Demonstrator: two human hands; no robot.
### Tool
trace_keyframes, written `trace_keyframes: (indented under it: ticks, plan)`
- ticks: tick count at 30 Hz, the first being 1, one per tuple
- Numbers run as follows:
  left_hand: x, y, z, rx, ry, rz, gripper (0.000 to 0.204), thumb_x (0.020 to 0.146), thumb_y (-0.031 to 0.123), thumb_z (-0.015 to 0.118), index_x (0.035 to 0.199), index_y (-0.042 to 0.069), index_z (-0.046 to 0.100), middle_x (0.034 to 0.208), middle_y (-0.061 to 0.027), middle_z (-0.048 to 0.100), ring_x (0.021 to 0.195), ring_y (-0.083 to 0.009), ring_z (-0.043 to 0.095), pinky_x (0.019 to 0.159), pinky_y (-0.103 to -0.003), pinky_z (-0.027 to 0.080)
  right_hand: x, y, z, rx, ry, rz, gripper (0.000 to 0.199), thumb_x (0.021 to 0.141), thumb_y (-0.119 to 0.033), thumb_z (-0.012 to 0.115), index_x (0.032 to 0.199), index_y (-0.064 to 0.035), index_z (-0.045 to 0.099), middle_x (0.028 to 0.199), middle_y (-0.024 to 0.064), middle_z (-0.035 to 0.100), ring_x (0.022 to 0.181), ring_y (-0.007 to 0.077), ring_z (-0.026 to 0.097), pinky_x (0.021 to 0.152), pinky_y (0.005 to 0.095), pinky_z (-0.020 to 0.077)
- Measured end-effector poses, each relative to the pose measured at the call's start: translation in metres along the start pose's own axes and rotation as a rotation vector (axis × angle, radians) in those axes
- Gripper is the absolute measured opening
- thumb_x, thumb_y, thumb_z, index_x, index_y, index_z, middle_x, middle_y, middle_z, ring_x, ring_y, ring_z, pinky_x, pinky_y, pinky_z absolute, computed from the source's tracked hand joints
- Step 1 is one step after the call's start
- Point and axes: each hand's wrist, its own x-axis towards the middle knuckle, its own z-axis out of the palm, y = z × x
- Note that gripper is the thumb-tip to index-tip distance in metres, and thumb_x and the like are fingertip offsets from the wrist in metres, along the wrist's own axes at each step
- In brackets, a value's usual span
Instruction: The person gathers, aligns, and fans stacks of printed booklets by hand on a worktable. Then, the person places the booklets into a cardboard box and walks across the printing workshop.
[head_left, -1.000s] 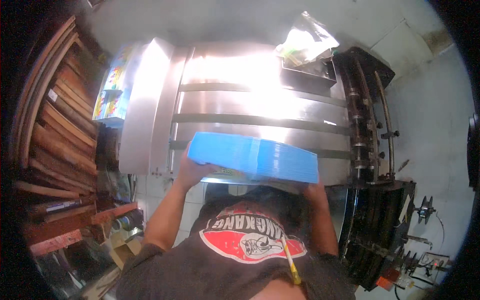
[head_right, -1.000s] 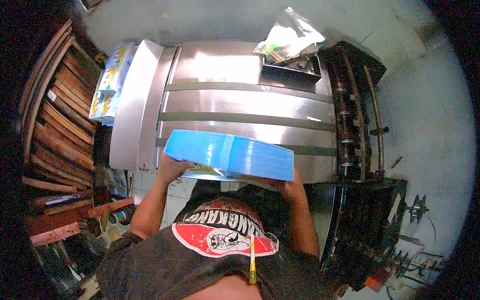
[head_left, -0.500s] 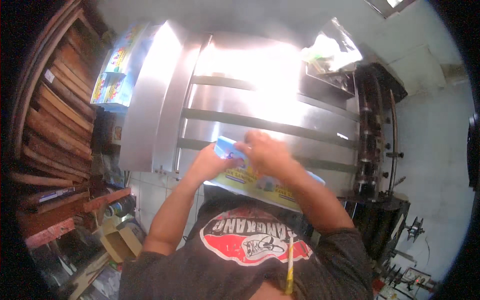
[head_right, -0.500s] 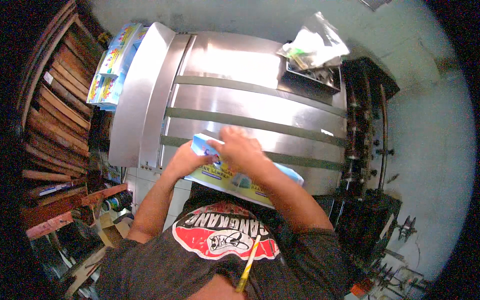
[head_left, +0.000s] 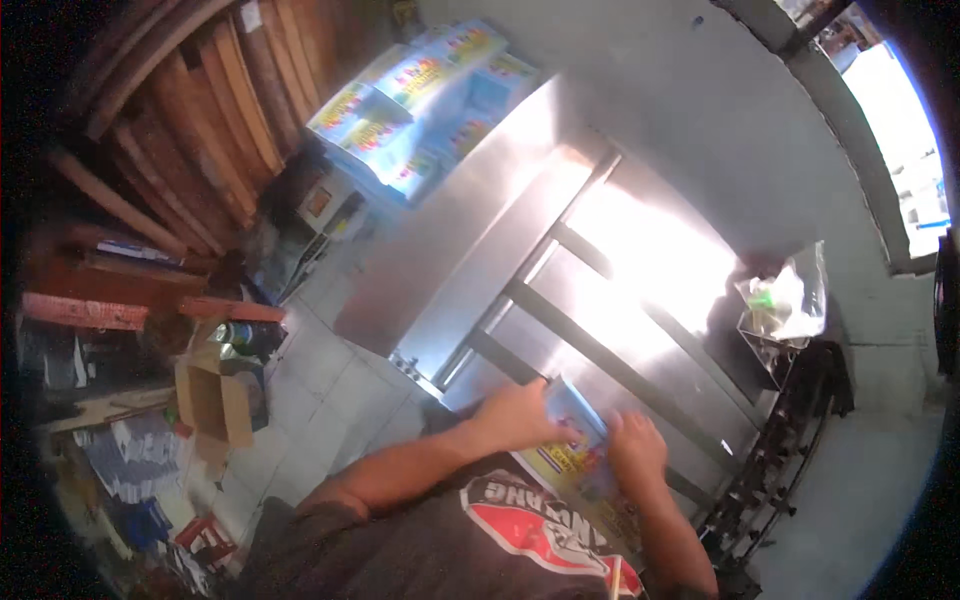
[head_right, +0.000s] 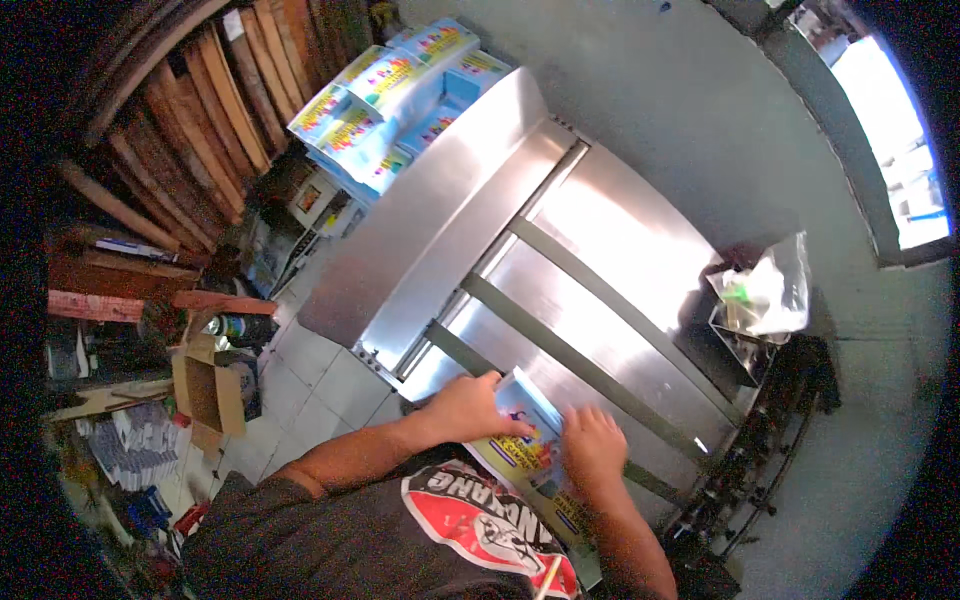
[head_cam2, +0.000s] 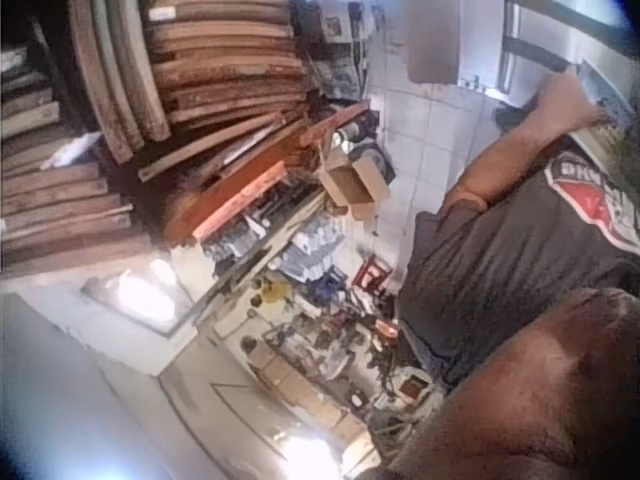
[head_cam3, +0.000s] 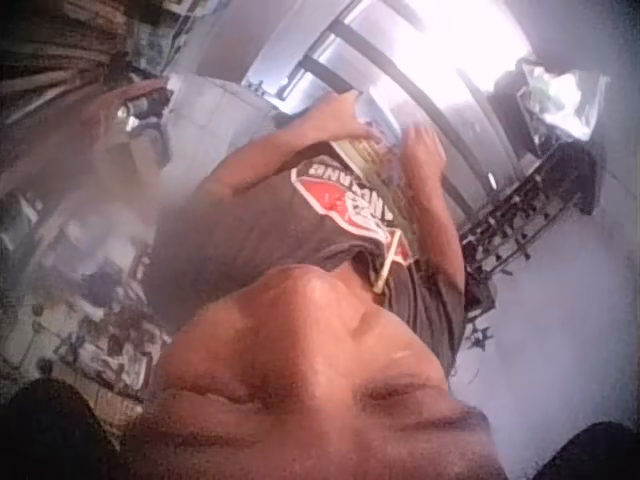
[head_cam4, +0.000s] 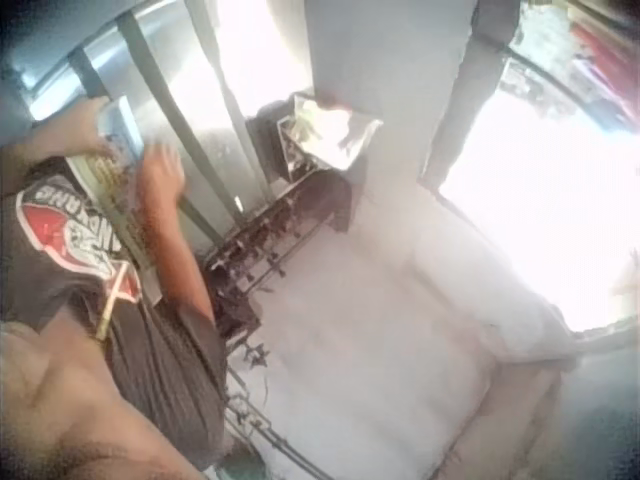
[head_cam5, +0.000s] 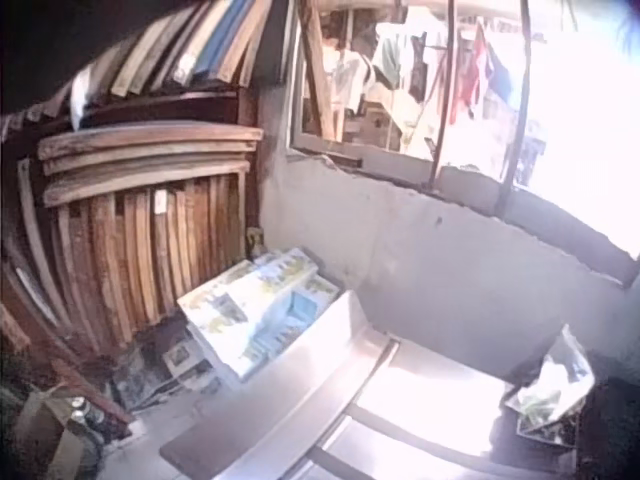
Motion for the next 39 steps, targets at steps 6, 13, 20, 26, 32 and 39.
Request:
trace_keyframes:
  ticks: [6,13,20,26,32,39]
  plan:
    - [0.0,0.004,-0.002,0.115,-0.055,-0.058,0.083,0.062,0.066,0.078,0.107,-0.001,0.06,0.094,-0.0243,0.068,0.09,-0.0396,0.067,0.081,-0.045,0.054,-0.021,0.009,0.005,0.163,0.01,0.185,0.018,0.091,-0.02,0.05,0.086,-0.0062,0.06,0.081,0.0111,0.059,0.078,0.0329,0.058,0.065,0.0463,0.0449]
    - [0.012,-0.001,-0.006,0.053,-0.023,0.036,0.084,0.06,0.066,0.079,0.102,-0.004,0.059,0.083,-0.0234,0.068,0.084,-0.0397,0.068,0.076,-0.045,0.054,-0.017,0.009,0.009,0.444,0.175,0.285,0.021,0.09,-0.019,0.054,0.074,-0.0054,0.054,0.073,0.014,0.054,0.074,0.037,0.054,0.063,0.0486,0.0398]
    - [-0.02,0.0,-0.009,-0.064,0.019,0.065,0.069,0.064,0.034,0.09,0.115,-0.001,0.058,0.104,-0.014,0.07,0.096,-0.0216,0.068,0.085,-0.035,0.053,-0.053,0.024,-0.026,0.994,-0.056,0.238,0.064,0.076,-0.045,0.075,0.119,0.0,0.057,0.118,0.0217,0.055,0.107,0.0364,0.058,0.089,0.0451,0.0479]
    - [-0.04,-0.022,-0.007,-0.06,0.039,0.486,0.067,0.065,0.032,0.088,0.115,0.0,0.057,0.107,-0.0174,0.064,0.1,-0.0316,0.064,0.088,-0.038,0.051,-0.116,0.006,-0.056,0.67,-0.424,0.373,0.088,0.059,-0.047,0.085,0.126,0.0001,0.052,0.126,0.018,0.054,0.114,0.0373,0.054,0.093,0.046,0.0453]
    - [-0.008,-0.063,-0.011,0.098,0.154,0.921,0.051,0.078,0.018,0.076,0.121,0.001,0.054,0.12,-0.0163,0.056,0.112,-0.0336,0.056,0.096,-0.04,0.046,-0.132,-0.035,-0.073,0.141,0.186,0.188,0.058,0.068,-0.026,0.079,0.114,-0.0056,0.052,0.106,0.0119,0.055,0.104,0.0292,0.054,0.089,0.0434,0.0407]
    - [-0.043,-0.007,-0.071,0.383,0.062,0.775,0.102,0.07,0.042,0.082,0.148,0.003,0.029,0.153,-0.0188,0.03,0.144,-0.0361,0.023,0.116,-0.047,0.022,-0.121,-0.029,-0.067,0.179,0.18,0.19,0.048,0.066,-0.021,0.08,0.106,-0.0068,0.058,0.1,0.0084,0.059,0.098,0.027,0.058,0.086,0.0396,0.045]
